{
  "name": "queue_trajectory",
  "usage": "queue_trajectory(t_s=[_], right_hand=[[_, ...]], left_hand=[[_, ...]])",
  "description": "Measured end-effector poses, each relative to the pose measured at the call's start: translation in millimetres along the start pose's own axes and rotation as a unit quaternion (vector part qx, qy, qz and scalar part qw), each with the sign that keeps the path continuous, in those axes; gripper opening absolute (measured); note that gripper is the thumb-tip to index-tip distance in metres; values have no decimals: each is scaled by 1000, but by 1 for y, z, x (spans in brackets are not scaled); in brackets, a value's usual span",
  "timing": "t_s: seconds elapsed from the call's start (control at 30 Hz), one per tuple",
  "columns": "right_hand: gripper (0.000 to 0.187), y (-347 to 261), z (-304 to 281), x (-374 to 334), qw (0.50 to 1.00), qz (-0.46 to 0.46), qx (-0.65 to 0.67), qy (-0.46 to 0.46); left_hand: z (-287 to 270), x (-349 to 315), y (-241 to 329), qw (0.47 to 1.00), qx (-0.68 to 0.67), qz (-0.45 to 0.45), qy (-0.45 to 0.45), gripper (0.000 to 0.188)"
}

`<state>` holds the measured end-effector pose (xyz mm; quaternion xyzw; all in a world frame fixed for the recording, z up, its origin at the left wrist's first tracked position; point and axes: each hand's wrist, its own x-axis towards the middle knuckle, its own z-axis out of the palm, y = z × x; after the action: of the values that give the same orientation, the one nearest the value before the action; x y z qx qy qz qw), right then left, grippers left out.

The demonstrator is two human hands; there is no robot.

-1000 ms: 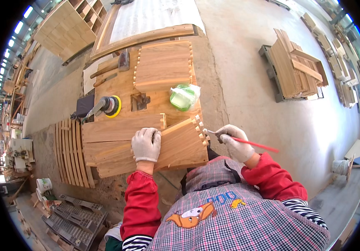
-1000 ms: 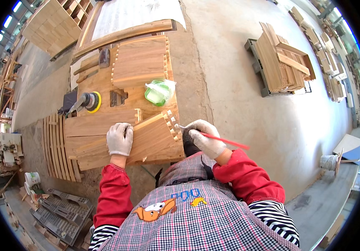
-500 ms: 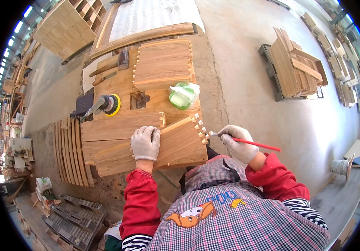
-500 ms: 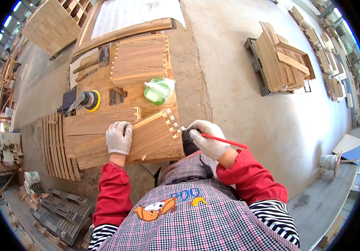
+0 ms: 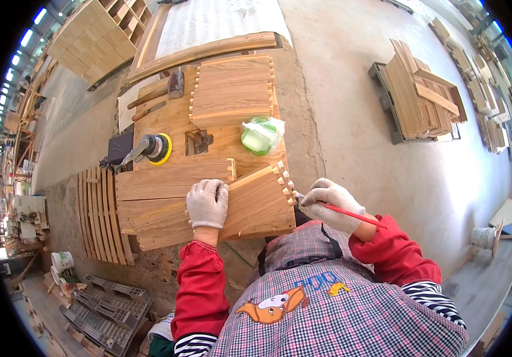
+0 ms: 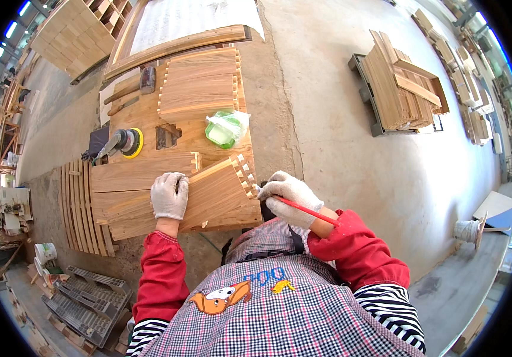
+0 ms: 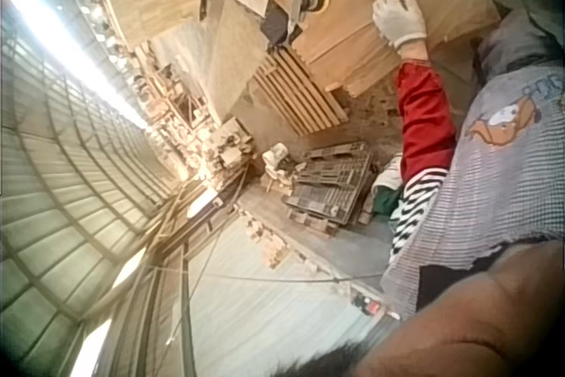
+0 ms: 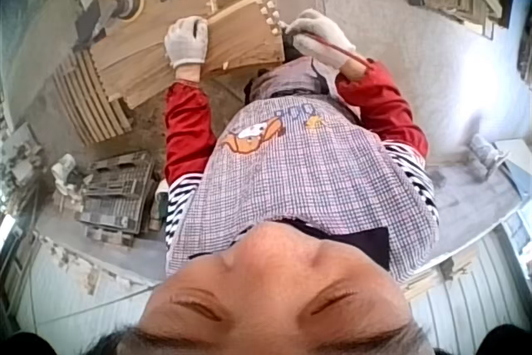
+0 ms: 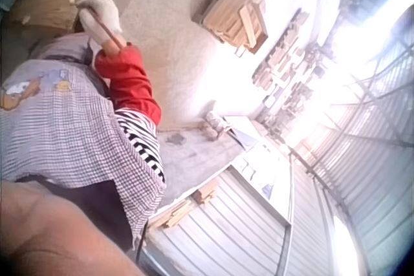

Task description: The person applies glue to wooden joints using a brush, then assembles the pieces by hand and with a mallet. They sit on the floor to join the components and later return to the workbench to apply more glue.

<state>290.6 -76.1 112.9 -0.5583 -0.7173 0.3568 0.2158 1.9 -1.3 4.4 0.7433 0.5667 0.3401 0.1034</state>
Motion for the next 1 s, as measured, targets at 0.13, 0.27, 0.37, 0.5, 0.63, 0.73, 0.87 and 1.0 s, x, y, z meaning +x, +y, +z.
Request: queue_trajectory(t_s=[0.13, 0.27, 0.37, 0.5, 0.63, 0.73, 0.87, 1.0], right_hand=[[17, 1, -10, -1, 999, 33, 13, 22], [17, 10, -5, 0, 996, 50, 66, 37], [17, 8, 1, 1, 976, 104, 177, 66], [17, 17, 6, 2, 968, 96, 220, 69], [16, 27, 14, 9, 955, 94, 271, 72], [16, 27, 16, 11, 882, 158, 433, 100], [15, 27, 18, 19, 906, 130, 384, 120], [14, 33, 26, 30, 897, 122, 406, 122]], left_hand=[[0, -1, 1, 1000, 1, -3, 2, 12], [0, 0, 2, 1000, -2, -2, 2, 11], [1, 0, -1, 1000, -6, 2, 5, 11], [3, 0, -3, 1000, 6, 2, 2, 11], [3, -1, -3, 1000, 4, 1, -1, 11], [3, -1, -3, 1000, 5, -1, 0, 11], [2, -1, -3, 1000, 1, -5, -4, 11], [3, 0, -3, 1000, 1, -1, -2, 11]])
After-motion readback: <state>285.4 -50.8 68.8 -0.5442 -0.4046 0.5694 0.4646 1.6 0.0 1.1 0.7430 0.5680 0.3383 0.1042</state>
